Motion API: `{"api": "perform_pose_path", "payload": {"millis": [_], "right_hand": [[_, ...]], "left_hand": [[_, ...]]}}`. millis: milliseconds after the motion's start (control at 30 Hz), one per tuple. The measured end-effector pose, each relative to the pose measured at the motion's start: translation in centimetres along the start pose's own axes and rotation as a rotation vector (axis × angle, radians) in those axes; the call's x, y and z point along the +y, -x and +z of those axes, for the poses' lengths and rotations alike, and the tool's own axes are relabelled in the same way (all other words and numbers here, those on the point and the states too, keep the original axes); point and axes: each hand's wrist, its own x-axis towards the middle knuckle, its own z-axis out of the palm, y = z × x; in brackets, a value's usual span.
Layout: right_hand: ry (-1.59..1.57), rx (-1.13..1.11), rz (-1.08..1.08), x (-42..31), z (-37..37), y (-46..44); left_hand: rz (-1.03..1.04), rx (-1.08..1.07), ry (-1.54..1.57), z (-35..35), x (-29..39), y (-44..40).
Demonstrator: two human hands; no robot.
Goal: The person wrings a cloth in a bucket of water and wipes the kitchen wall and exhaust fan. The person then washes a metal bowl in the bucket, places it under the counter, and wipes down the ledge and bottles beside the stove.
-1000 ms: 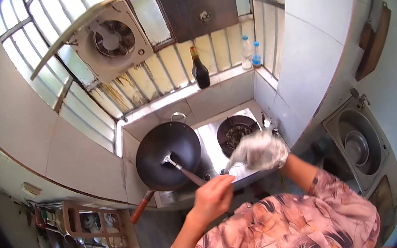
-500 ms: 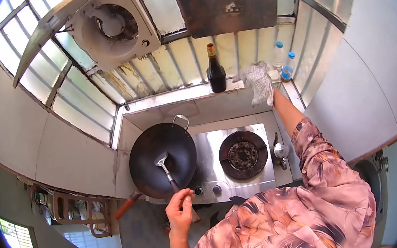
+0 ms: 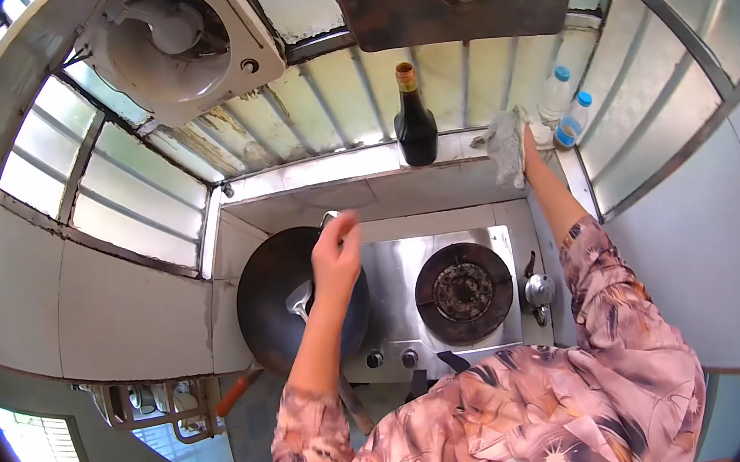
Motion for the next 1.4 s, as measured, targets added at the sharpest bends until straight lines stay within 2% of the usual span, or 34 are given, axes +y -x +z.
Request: {"api": "perform_pose_path", "payload": {"millis": [67, 100, 133, 200, 267, 300, 400, 433, 467, 533, 567, 633, 667, 733, 800, 867, 933, 1000, 1133, 1200, 1267, 1300, 1400], "right_hand": [[0.255, 0.319, -0.001, 1.2, -0.4, -0.9], [0.252, 0.306, 0.013, 1.6, -0.6, -1.1], [0.227, 0.298, -0.019, 1.9, -0.9, -1.3], [0.199, 0.291, -0.058, 2.3, -1.4, -2.4], [0.011, 0.111, -0.074, 2.0, -2.6, -2.6], [0.051, 0.25, -0.132, 1.5, -0.8, -1.6], [-0.006, 0.284, -0.118, -0.8, 4.8, 1.4], [-0.037, 0.173, -0.074, -1.2, 3.7, 1.2], [-0.035, 0.185, -0.082, -0.8, 2.9, 1.1], [1.198, 0.433, -0.54, 0.8, 1.5, 1.0], [1.2, 0.439, -0.541, 1.5, 0.9, 0.9], [2.074, 0.174, -0.786, 2.6, 0.5, 0.7], [2.074, 0.177, -0.779, 3.5, 0.4, 0.6], [2.454, 0.038, -0.017, 6.2, 3.0, 0.0], [2.246, 0.226, -0.494, 10.6, 4.4, -0.9], [1.99, 0.058, -0.672, 14.3, 6.8, -2.8], [2.086, 0.051, -0.609, 18.0, 10.8, -3.8], [1.99, -0.037, -0.481, 21.0, 13.9, -6.3], [1.922, -0.125, -0.631, 25.0, 16.7, -8.0], [1.858, -0.162, -0.669, 24.7, 16.1, -8.0], [1.936, -0.272, -0.829, 22.9, 14.2, -7.6], [2.119, -0.343, -0.653, 20.6, 14.1, -6.3], [2.28, -0.246, -0.412, 15.9, 10.2, -4.2]], "left_hand": [[0.106, -0.011, -0.184, 5.3, 0.5, -6.4], [0.151, 0.02, -0.224, 7.7, -0.4, -8.6], [0.098, 0.068, -0.156, 10.2, -1.2, -10.5], [0.198, 0.105, -0.259, 14.0, -1.8, -14.1], [0.182, 0.134, -0.256, 16.1, -1.8, -16.4], [0.163, 0.161, -0.258, 17.6, -1.8, -17.1], [0.119, 0.286, -0.148, 18.6, -2.1, -19.2], [0.099, 0.265, -0.18, 18.5, -1.9, -19.7], [0.079, 0.246, -0.212, 18.5, -1.6, -20.2], [0.092, 0.272, -0.153, 18.7, -2.3, -20.6], [0.102, 0.249, -0.015, 18.5, -2.9, -20.8], [0.078, 0.278, 0.312, 18.0, -2.5, -20.9], [0.061, 0.243, 0.426, 17.1, -2.6, -20.8], [0.033, 0.238, 0.446, 14.2, -2.7, -19.8], [0.03, 0.246, 0.48, 11.0, -0.7, -17.5], [0.056, 0.224, 0.481, 7.4, 0.5, -15.7], [0.042, 0.267, 0.413, 3.8, 2.0, -14.1], [0.109, 0.284, 0.276, 0.5, 3.9, -12.8], [0.159, 0.316, 0.298, -3.2, 4.2, -12.1], [0.161, 0.34, 0.354, -4.0, 3.5, -12.6], [0.173, 0.407, 0.299, -3.9, 3.0, -13.3], [0.17, 0.416, 0.375, -3.5, 2.6, -13.8], [0.215, 0.421, 0.296, -2.2, 1.8, -15.1]]}}
